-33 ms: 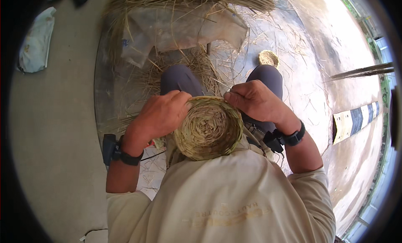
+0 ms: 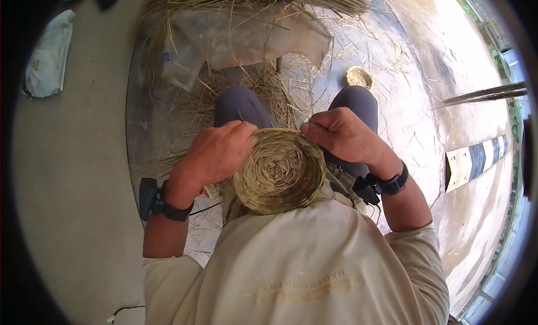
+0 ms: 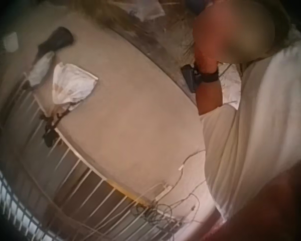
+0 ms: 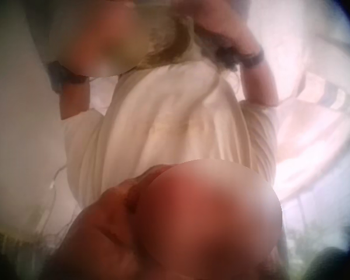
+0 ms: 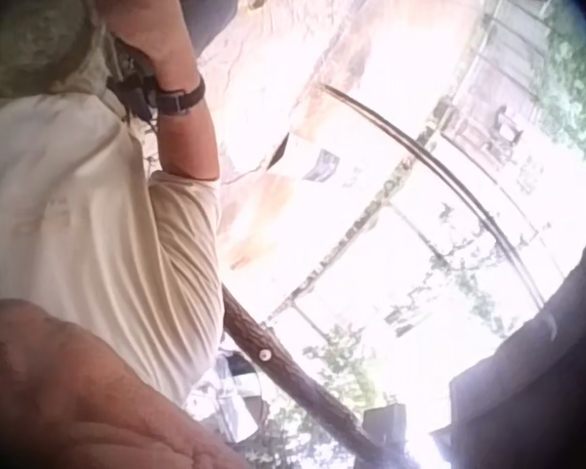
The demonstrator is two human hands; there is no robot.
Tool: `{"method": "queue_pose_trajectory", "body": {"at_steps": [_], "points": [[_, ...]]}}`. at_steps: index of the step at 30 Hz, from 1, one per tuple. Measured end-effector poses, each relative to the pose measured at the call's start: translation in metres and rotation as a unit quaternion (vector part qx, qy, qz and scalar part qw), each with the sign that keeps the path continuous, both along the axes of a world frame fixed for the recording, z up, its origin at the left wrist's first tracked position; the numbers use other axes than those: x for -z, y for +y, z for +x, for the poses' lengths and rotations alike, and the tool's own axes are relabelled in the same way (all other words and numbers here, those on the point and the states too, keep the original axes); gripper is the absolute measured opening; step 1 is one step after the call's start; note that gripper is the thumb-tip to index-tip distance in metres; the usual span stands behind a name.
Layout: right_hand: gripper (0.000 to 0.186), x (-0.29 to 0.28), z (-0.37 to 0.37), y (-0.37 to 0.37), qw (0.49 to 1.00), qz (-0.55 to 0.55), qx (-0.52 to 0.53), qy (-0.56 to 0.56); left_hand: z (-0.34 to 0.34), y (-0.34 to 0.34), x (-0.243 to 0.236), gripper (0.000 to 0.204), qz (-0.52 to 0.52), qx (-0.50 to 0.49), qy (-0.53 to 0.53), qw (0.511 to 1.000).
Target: Weave a small basket using straw and a weaving needle.
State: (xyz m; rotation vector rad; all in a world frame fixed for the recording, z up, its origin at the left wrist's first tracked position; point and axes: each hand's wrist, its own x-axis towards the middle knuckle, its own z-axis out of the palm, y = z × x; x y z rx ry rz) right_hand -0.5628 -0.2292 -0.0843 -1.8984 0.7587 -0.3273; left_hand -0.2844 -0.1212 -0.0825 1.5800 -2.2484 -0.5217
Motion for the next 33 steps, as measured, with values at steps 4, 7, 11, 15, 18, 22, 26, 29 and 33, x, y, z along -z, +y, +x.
{"method": "queue_pose_trajectory", "body": {"at_steps": [4, 7, 11, 15, 18, 22, 26, 29, 33], "points": [[0.033, 0.009, -0.012, -0.015, 0.981, 0.117, 0.133, -0.081, -0.008, 0.001, 0.007, 0.016, -0.014, -0.017, 0.026, 0.999], [0.031, 0.02, -0.009, -0.059, 0.758, 0.458, 0.099, -0.454, -0.017, -0.006, 0.002, 0.018, -0.03, 0.0, 0.038, 0.999], [0.014, -0.017, 0.078, -0.014, 0.917, -0.136, -0.065, -0.37, -0.013, -0.007, -0.001, 0.021, -0.012, 0.021, -0.011, 1.0], [0.012, -0.017, 0.082, 0.06, 0.893, -0.175, -0.239, -0.338, -0.001, -0.005, 0.008, 0.025, -0.025, 0.001, 0.014, 1.0], [0.015, 0.011, 0.072, 0.065, 0.918, -0.111, -0.265, -0.275, 0.0, -0.002, 0.014, 0.029, -0.005, -0.039, 0.068, 0.997], [0.017, 0.016, 0.068, 0.062, 0.924, -0.088, -0.276, -0.25, -0.002, -0.006, 0.011, 0.028, -0.01, -0.027, 0.092, 0.995], [0.014, -0.01, 0.028, 0.034, 0.929, -0.206, -0.244, -0.186, -0.001, -0.009, 0.016, 0.023, 0.061, -0.074, 0.048, 0.994], [0.007, -0.026, -0.044, 0.0, 0.951, -0.3, -0.057, -0.049, 0.007, -0.006, 0.026, 0.02, 0.034, -0.102, 0.082, 0.991], [0.036, -0.05, -0.105, -0.018, 0.93, -0.218, 0.269, 0.122, 0.023, -0.004, 0.025, 0.017, -0.007, -0.188, 0.111, 0.976]]}}
